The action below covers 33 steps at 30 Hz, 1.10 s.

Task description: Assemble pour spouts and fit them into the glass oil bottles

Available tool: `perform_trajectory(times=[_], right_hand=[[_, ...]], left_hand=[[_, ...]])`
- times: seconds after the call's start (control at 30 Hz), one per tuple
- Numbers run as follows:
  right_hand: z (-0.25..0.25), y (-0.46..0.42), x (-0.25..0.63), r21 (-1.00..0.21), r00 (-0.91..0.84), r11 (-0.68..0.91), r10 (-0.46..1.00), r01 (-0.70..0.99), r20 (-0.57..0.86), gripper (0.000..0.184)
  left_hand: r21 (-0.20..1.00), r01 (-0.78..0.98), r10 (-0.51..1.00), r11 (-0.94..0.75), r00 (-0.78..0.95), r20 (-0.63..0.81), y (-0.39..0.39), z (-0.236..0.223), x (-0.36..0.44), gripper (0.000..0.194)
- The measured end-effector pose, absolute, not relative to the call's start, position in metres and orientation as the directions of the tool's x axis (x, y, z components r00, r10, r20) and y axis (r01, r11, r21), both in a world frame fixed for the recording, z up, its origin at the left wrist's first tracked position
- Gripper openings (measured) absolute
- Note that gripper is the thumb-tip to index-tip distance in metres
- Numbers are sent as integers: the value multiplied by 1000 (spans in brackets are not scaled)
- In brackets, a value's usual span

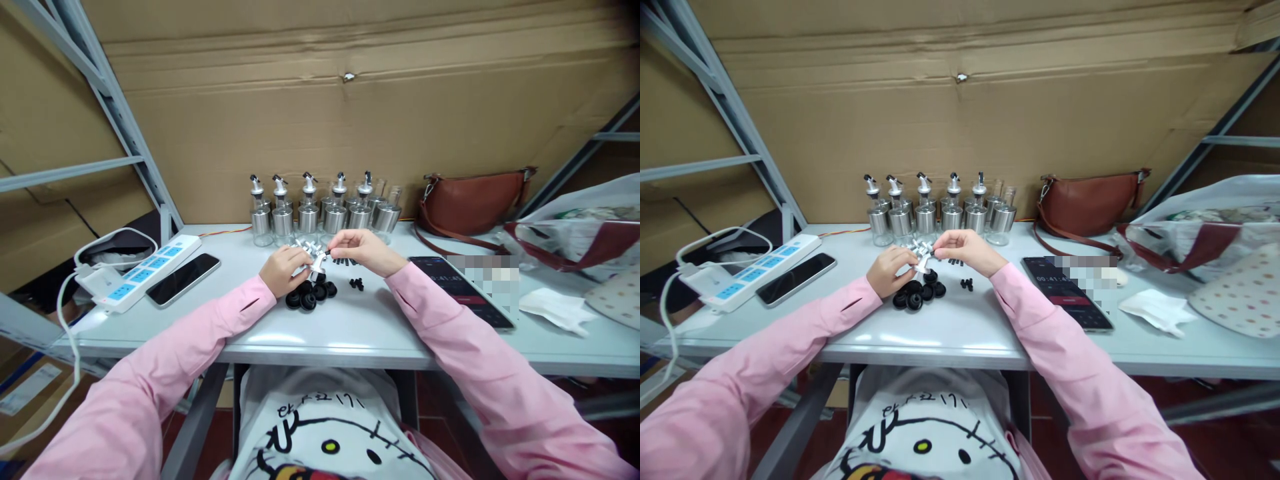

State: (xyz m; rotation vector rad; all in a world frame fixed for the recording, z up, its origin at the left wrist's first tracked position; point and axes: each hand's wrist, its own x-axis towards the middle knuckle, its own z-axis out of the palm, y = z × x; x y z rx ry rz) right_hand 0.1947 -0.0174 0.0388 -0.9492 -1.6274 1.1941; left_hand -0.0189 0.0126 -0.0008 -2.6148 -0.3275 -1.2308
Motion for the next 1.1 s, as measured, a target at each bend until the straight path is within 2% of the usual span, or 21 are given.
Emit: perform_trajectory(times=[0.53,0.87,1.1], right_hand=[[38,-18,194,-968,-332,240,922,79,202,24],[35,-16,193,-972,-348,233,912,3,218,27],[32,-16,193,-987,-463,41,879,-155,109,29]], left_hand=[[-80,301,138,-950,637,758,12,-2,-20,12],[-103,295,113,-950,631,768,12,-1,-19,11],[-87,304,131,-949,629,766,12,-2,-19,12]])
